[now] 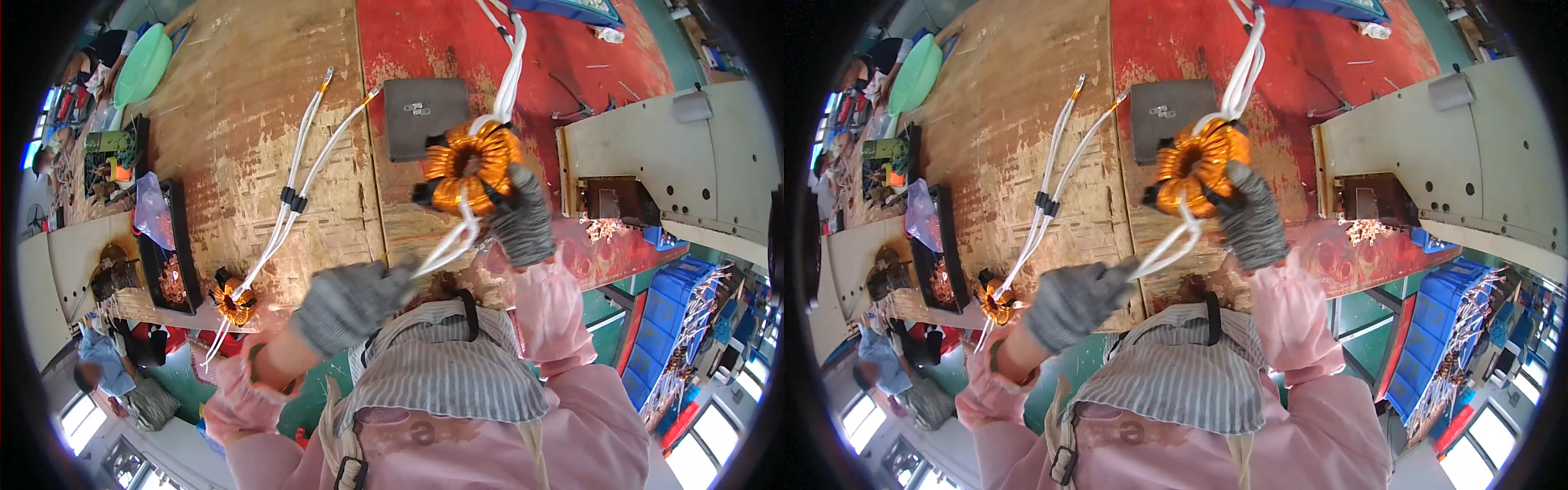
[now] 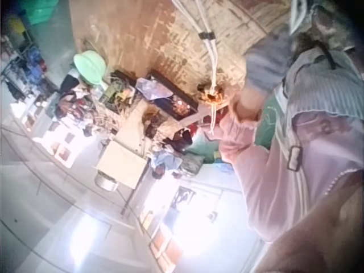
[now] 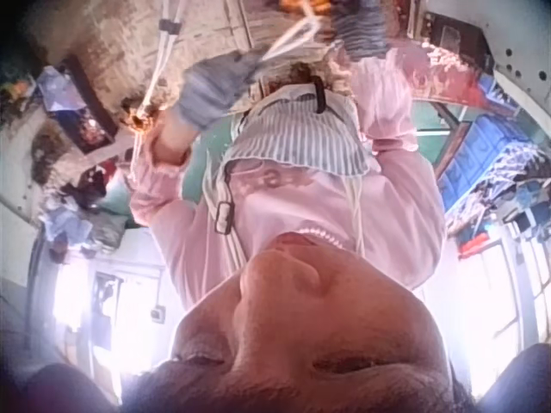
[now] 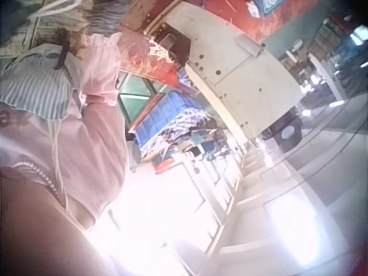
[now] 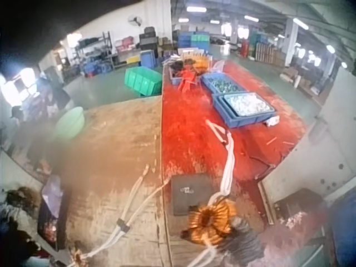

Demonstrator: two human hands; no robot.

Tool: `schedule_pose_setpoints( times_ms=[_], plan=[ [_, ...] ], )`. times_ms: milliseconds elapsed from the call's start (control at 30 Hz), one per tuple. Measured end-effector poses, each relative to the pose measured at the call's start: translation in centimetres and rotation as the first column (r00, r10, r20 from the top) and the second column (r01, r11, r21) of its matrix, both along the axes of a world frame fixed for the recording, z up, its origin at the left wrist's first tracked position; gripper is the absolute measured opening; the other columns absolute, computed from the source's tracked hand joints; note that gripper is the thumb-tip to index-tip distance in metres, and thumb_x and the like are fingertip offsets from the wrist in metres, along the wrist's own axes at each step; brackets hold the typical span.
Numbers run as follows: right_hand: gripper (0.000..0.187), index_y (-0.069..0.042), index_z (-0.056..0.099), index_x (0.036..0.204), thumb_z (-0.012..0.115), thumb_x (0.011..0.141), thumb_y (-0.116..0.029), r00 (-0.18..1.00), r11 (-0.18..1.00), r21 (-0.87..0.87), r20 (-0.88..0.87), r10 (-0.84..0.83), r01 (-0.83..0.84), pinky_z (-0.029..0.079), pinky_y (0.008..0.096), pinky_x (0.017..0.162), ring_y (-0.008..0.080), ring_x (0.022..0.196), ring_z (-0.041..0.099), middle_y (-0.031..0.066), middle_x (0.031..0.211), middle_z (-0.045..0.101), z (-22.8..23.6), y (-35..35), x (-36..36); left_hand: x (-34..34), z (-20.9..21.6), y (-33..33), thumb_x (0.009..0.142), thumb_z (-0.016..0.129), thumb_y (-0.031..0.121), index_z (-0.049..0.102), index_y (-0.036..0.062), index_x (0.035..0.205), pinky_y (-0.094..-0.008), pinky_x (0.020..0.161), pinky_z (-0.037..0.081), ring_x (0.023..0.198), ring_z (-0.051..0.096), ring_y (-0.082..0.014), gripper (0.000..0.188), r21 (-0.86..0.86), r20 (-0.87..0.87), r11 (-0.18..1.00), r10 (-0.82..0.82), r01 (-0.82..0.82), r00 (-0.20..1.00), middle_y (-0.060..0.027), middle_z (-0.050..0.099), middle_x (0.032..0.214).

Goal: The person uses a hammer to strike metal terminals attached to the ends of white insulated wires. They repeatedly position the wires on a metal block and hit the terminals to secure them. The person handles multiple wire assemblies, moving them around the workbench during the process.

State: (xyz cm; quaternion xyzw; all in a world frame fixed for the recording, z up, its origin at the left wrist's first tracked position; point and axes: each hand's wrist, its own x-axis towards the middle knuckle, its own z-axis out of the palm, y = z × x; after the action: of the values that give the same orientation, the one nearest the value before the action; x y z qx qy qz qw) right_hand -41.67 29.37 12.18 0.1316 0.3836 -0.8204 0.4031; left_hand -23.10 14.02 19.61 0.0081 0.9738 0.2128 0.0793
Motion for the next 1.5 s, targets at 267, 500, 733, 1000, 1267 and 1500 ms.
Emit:
schedule_pose_setpoints(
  times_ms=[267,500,733,1000,1267,1500],
  plan=[
    [0.064,-0.007,0.038,0.121,0.072,0.068,-0.023,0.921,0.881,-0.333,0.076,0.382,-0.337,0.049,0.0331,0.081,0.0204,0.095,0.056,0.0059,0.109,0.05,-4.4,-5.2,11.1,14.1,-1.8,-4.6,0.078,0.05,0.02,0.047,0.0109,0.118,-0.0334,0.039,0.038,0.053,0.05,-0.0191,0.042,-0.364,0.193,0.927,-0.018,0.089,0.981,-0.0048,0.047,0.063],
    [0.074,-0.009,0.038,0.121,0.076,0.057,-0.003,0.916,0.909,-0.117,-0.019,0.401,-0.401,0.041,0.0286,0.088,0.0147,0.106,0.044,0.0005,0.114,0.047,-14.8,-4.7,19.1,20.6,-9.1,-5.8,0.08,0.047,0.023,0.049,0.0138,0.114,-0.0355,0.044,0.043,0.058,0.055,-0.0211,0.035,-0.365,0.379,0.927,0.059,0.091,0.924,-0.0053,0.051,0.066],
    [0.042,-0.005,0.052,0.106,0.07,0.068,-0.004,0.642,0.644,0.209,-0.086,0.762,-0.736,0.046,0.0275,0.077,0.0117,0.09,0.052,0.0022,0.099,0.057,-15.4,-3.0,18.6,26.3,-13.5,-5.2,0.083,0.049,0.035,0.053,0.0193,0.106,-0.0381,0.042,0.041,0.053,0.054,-0.0236,0.029,-0.357,0.316,0.926,0.242,-0.121,0.917,-0.0055,0.051,0.061],
    [0.024,-0.002,0.055,0.094,0.057,0.083,-0.024,0.983,0.876,0.459,-0.025,0.183,-0.151,0.05,0.0283,0.069,0.018,0.072,0.057,0.0077,0.082,0.059,-13.7,-0.9,12.0,21.9,-12.1,-11.4,0.077,0.056,0.037,0.052,0.0084,0.109,-0.0437,0.086,0.037,0.101,0.046,-0.0299,0.043,-0.369,-0.06,0.738,0.588,-0.565,0.807,-0.0152,0.049,0.107],
    [0.012,-0.007,0.057,0.086,0.064,0.077,-0.012,0.97,0.902,0.429,0.19,-0.151,0.056,0.05,0.0322,0.062,0.0179,0.07,0.056,0.0049,0.077,0.056,-16.1,-1.1,10.0,18.4,-20.0,-15.5,0.078,0.053,0.033,0.056,0.0047,0.094,-0.0437,0.069,0.045,0.08,0.055,-0.035,0.033,-0.376,0.086,0.773,0.579,-0.511,0.811,-0.0185,0.056,0.09],
    [0.021,-0.004,0.059,0.082,0.065,0.078,-0.024,0.987,0.857,0.515,-0.148,0.06,0.025,0.042,0.0249,0.057,0.0125,0.065,0.052,0.0032,0.075,0.058,-14.0,0.2,10.0,18.4,-19.7,-16.9,0.085,0.05,0.027,0.055,0.0033,0.095,-0.0391,0.063,0.047,0.073,0.059,-0.0303,0.026,-0.394,0.332,0.69,0.723,-0.607,0.606,-0.0148,0.061,0.085]
  ],
)
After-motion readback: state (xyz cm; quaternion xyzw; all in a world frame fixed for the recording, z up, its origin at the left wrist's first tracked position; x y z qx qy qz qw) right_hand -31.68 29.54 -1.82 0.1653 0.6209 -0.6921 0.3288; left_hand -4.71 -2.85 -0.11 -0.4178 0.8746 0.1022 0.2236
